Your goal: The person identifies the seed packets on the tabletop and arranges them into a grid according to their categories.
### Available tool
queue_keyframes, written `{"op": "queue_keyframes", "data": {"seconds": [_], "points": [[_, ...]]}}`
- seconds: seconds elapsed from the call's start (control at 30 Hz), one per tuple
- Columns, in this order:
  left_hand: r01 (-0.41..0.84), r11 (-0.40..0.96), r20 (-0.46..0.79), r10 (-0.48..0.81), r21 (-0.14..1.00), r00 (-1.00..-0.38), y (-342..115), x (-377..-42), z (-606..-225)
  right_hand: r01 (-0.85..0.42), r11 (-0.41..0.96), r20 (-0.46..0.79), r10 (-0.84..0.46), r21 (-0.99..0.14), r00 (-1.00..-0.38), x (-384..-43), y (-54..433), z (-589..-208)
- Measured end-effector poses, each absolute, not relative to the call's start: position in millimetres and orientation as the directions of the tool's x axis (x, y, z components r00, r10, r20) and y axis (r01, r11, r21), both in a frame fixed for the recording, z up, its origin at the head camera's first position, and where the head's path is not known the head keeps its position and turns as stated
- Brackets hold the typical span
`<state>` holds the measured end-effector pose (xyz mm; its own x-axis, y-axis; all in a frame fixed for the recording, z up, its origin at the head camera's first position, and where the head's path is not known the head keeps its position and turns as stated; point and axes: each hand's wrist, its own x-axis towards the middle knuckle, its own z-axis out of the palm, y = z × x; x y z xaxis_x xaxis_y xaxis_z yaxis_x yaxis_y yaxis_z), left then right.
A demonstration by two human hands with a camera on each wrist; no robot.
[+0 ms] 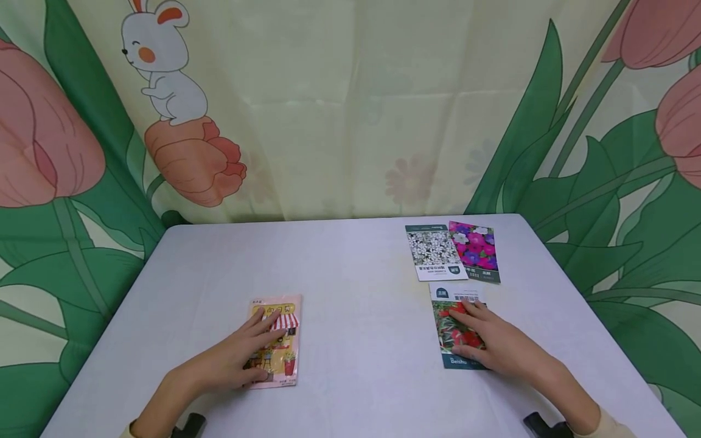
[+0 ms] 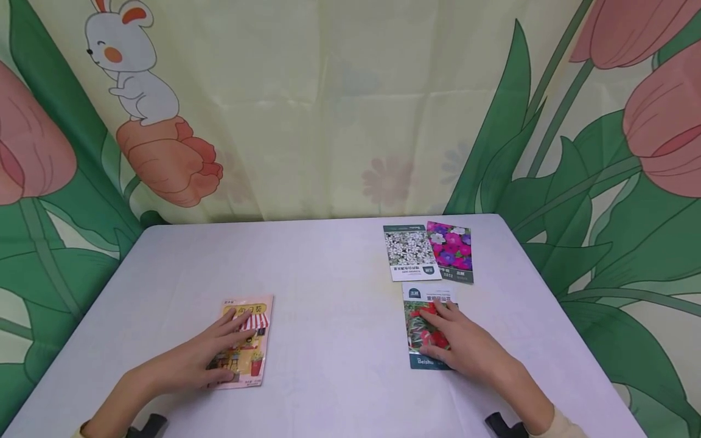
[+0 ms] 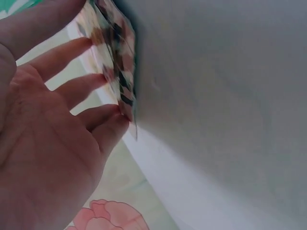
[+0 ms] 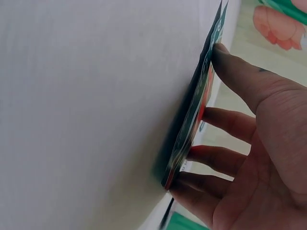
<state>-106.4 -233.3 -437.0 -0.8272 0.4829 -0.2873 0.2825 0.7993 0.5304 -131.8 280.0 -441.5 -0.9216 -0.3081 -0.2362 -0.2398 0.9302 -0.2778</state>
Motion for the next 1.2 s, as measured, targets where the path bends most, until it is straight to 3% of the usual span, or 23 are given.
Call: {"op": "queue_keyframes", "data": {"seconds": [1.2], "points": [[0.339, 0.815, -0.228, 0.483, 0.470, -0.846, -213.9, -100.6, -442.5, -0.255, 0.913, -0.257, -0.342, -0.319, -0.904, -124.7, 203.3, -440.7]]}}
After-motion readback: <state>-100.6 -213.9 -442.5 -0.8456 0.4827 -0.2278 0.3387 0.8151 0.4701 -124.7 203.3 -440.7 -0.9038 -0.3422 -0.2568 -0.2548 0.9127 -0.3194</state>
